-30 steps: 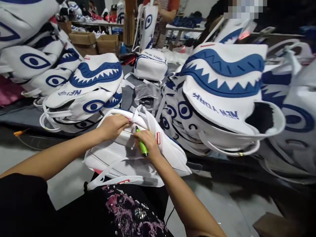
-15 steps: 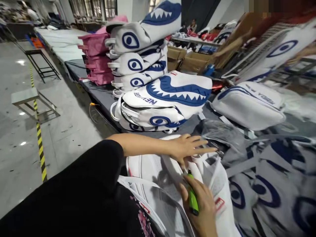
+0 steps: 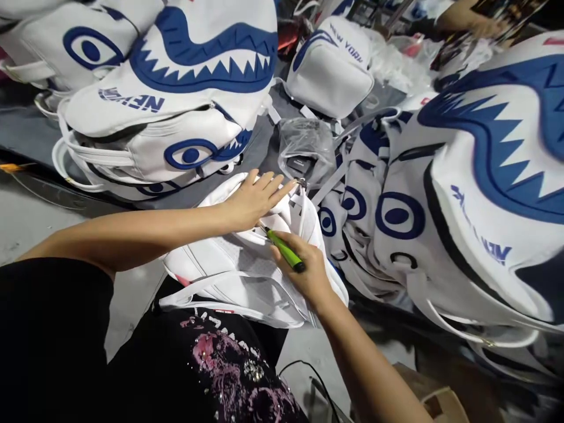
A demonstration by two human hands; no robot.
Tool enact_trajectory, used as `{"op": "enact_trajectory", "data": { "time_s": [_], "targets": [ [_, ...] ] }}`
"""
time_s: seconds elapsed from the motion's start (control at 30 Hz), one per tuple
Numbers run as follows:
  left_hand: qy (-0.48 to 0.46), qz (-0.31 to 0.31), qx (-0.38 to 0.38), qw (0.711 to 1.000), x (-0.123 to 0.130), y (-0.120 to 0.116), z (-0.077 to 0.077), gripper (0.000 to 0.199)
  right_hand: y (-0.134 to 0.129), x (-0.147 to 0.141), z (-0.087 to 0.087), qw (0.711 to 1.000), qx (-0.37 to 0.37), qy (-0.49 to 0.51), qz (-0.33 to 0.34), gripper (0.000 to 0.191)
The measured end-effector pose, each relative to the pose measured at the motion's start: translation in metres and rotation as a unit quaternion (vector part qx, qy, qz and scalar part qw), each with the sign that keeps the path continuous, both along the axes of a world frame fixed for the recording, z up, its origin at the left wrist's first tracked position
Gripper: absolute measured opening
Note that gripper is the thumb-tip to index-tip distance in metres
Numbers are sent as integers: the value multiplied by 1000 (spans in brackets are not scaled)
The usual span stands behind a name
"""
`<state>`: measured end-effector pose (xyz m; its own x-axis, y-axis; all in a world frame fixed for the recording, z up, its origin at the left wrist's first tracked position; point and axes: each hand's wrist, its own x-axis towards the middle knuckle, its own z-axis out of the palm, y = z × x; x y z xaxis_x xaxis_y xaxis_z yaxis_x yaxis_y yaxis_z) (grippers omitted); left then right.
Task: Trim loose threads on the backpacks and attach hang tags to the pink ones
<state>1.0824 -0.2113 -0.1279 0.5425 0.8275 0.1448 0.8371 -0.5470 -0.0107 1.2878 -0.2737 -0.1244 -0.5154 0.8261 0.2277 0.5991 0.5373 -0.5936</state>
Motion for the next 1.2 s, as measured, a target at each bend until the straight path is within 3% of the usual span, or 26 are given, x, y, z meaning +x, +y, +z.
{"op": "enact_trajectory", "data": {
  "time_s": [0.17,0.33,0.67,0.83,0.97,1.2],
  "targets": [
    [0,-37,-30,999,-1,11,-8,130,12,-2,14,996,-61,-52,25,33],
    [-19,-12,-38,999,4,15,-13,112,23,-6,15,991,-105,-77,5,35],
    [-78,-7,-52,996,5,9,-10,95,36,-17,17,972,-39,-216,80,25],
    [-62,-17,-74,995,1,17,-14,111,24,-20,19,966,0,-252,56,24],
    [-32,-29,-98,994,0,20,-11,123,20,-20,22,964,-16,-259,51,26],
    [-48,-11,-111,993,3,13,3,103,22,-16,21,970,-29,-238,38,30]
  ]
}}
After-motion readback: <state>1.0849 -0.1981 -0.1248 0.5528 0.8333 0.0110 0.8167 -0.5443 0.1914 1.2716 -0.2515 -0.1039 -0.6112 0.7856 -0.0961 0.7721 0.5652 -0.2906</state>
